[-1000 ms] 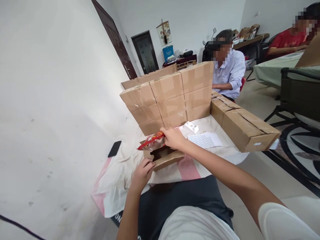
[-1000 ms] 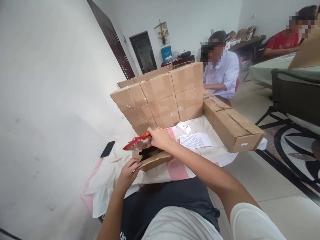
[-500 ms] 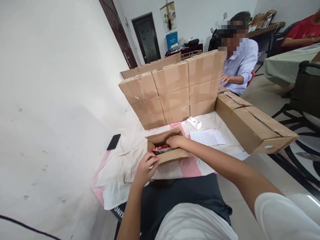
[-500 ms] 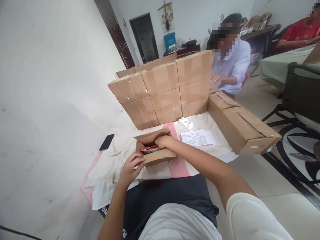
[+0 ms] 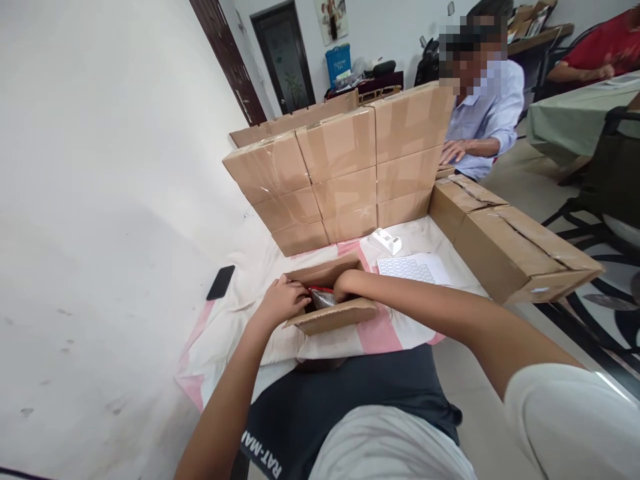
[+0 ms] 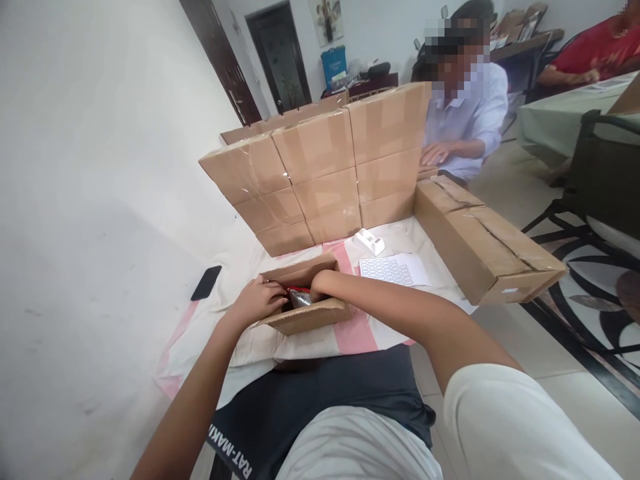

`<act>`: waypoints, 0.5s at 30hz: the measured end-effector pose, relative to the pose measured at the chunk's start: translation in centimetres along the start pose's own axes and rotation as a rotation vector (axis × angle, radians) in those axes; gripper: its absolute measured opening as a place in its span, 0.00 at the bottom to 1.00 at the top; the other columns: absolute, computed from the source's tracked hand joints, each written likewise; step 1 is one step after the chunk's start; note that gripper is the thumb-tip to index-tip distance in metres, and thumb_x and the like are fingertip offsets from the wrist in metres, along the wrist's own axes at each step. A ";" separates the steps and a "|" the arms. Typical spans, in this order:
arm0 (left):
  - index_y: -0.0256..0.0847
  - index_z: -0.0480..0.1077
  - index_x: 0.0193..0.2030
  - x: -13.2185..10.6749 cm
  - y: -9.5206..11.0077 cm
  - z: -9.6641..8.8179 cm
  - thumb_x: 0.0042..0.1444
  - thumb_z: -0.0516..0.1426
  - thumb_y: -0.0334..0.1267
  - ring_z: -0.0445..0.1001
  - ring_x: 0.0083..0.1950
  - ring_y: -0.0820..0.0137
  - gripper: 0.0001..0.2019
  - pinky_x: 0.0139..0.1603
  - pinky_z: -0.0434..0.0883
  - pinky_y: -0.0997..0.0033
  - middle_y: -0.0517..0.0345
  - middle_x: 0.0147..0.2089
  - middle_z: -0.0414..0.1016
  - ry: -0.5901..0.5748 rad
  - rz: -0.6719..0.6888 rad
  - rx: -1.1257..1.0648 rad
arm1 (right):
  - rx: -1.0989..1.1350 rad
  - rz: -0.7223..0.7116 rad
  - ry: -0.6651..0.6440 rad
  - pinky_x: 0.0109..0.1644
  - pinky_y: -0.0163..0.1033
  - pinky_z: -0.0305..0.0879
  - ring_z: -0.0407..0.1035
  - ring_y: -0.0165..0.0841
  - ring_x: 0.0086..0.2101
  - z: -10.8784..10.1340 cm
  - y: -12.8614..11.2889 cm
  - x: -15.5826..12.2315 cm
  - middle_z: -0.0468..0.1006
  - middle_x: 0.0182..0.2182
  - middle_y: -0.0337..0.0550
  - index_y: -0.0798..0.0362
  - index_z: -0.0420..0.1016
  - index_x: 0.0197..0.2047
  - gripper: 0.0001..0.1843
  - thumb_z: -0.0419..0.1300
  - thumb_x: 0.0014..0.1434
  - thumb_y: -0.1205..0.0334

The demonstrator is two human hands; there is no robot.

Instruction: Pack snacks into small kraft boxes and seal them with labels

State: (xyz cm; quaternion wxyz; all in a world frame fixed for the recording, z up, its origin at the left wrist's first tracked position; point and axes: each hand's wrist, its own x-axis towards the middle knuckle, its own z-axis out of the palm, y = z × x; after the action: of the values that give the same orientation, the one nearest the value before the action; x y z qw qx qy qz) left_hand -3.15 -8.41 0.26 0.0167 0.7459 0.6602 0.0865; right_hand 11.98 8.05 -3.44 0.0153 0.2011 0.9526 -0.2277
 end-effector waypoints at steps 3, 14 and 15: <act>0.46 0.79 0.48 -0.6 0.4 -0.2 0.70 0.50 0.47 0.69 0.47 0.62 0.17 0.53 0.63 0.58 0.54 0.49 0.79 -0.022 0.031 0.016 | -0.045 0.072 -0.211 0.41 0.40 0.70 0.75 0.38 0.31 -0.7 -0.4 -0.6 0.78 0.26 0.43 0.54 0.86 0.37 0.12 0.67 0.55 0.55; 0.47 0.71 0.62 -1.7 0.2 0.9 0.72 0.45 0.49 0.63 0.51 0.60 0.21 0.58 0.64 0.54 0.54 0.59 0.73 0.071 -0.096 -0.129 | -0.574 -0.463 0.089 0.40 0.43 0.59 0.72 0.42 0.37 -5.8 -1.0 -6.3 0.82 0.34 0.55 0.60 0.83 0.39 0.14 0.58 0.64 0.61; 0.47 0.73 0.60 -1.6 0.1 0.9 0.73 0.44 0.49 0.64 0.50 0.61 0.21 0.58 0.63 0.55 0.54 0.58 0.73 0.079 -0.092 -0.148 | -0.580 -0.446 0.087 0.42 0.45 0.59 0.70 0.42 0.37 -6.0 -0.4 -6.8 0.80 0.30 0.54 0.60 0.83 0.34 0.15 0.58 0.64 0.59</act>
State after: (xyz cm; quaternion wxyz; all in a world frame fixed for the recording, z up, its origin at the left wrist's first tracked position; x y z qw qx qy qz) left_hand -3.06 -9.89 -0.81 0.0496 0.7074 0.6858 0.1638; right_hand 18.42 7.80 2.96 -0.0188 -0.0146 0.9977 0.0628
